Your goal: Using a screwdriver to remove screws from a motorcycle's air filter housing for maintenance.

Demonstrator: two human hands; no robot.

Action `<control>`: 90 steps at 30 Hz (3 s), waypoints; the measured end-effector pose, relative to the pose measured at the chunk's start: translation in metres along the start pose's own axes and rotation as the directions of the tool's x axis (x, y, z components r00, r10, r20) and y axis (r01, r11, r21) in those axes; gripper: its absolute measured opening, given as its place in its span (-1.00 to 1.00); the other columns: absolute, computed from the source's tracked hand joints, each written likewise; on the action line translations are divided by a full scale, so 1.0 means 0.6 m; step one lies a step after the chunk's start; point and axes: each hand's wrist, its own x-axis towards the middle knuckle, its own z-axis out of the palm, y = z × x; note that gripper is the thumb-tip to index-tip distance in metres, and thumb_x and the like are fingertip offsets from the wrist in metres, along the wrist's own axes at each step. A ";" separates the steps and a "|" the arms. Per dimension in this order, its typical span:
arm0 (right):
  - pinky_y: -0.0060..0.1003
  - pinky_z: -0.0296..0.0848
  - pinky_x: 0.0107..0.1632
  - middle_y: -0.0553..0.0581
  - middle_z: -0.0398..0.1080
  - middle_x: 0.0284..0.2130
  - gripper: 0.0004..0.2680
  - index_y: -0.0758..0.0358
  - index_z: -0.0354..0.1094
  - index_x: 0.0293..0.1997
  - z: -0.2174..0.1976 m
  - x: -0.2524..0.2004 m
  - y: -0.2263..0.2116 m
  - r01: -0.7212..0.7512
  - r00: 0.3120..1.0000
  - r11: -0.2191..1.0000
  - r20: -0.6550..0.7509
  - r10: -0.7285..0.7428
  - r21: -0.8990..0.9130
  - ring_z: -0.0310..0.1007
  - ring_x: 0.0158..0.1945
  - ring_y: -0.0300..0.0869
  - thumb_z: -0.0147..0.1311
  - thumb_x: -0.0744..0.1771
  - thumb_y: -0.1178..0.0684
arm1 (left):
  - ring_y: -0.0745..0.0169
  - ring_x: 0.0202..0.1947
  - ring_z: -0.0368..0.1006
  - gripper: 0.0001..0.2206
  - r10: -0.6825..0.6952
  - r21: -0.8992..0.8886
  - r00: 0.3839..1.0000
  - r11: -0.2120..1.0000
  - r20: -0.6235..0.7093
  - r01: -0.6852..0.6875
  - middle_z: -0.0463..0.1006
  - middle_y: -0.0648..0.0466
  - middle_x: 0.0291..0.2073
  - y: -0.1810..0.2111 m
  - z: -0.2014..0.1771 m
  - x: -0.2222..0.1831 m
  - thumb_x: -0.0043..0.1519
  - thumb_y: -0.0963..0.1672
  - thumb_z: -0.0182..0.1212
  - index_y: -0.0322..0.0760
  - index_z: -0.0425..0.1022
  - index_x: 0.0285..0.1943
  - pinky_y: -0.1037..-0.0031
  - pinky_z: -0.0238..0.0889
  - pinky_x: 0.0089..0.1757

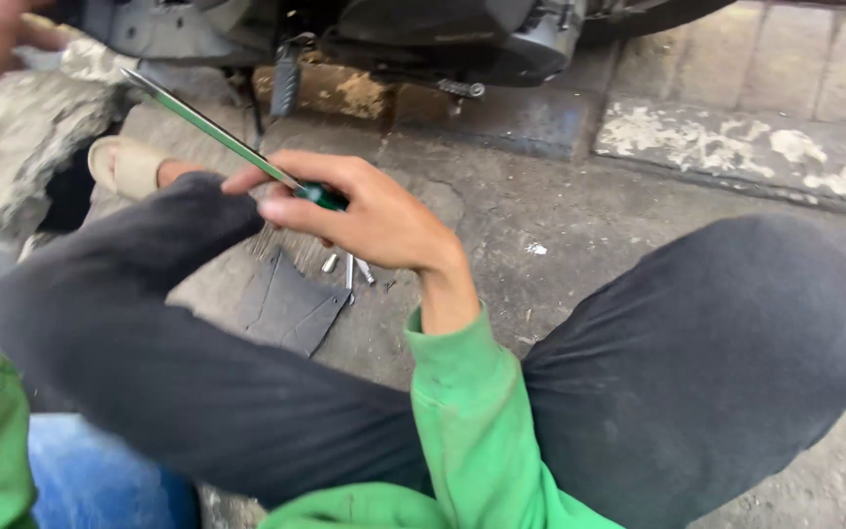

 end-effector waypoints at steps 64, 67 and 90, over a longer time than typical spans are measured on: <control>-0.39 0.47 -0.27 0.12 0.59 -0.05 -0.79 0.33 0.52 0.00 -0.107 -0.046 0.181 -0.253 0.792 0.943 -0.513 0.331 0.217 0.40 -0.43 -0.32 0.16 0.34 0.05 | 0.10 0.08 0.64 -0.59 0.828 -0.574 0.487 0.550 0.278 -0.607 0.66 -0.10 0.07 0.187 0.229 0.175 0.23 -0.19 0.39 -0.37 0.47 0.26 0.40 0.48 0.14; -0.36 0.43 0.01 0.09 0.61 -0.03 -0.75 0.29 0.55 0.02 -0.110 -0.040 0.172 -0.321 0.789 0.940 -0.515 0.335 0.119 0.52 -0.06 -0.27 0.15 0.33 -0.03 | 0.21 -0.04 0.70 -0.60 0.805 -0.584 0.527 0.574 0.273 -0.574 0.63 -0.13 0.11 0.184 0.229 0.176 0.22 -0.23 0.38 -0.35 0.47 0.26 0.46 0.56 0.08; -0.26 0.66 -0.08 0.07 0.63 -0.10 -0.76 0.22 0.57 0.00 -0.130 -0.030 0.138 -0.348 0.716 0.927 -0.599 0.358 0.138 0.60 -0.05 -0.22 0.08 0.35 -0.05 | 0.15 0.23 0.53 -0.46 0.707 -0.532 0.469 0.707 0.529 -0.466 0.36 -0.03 0.39 0.222 0.265 0.186 0.21 -0.16 0.30 -0.17 0.30 0.42 0.30 0.35 0.21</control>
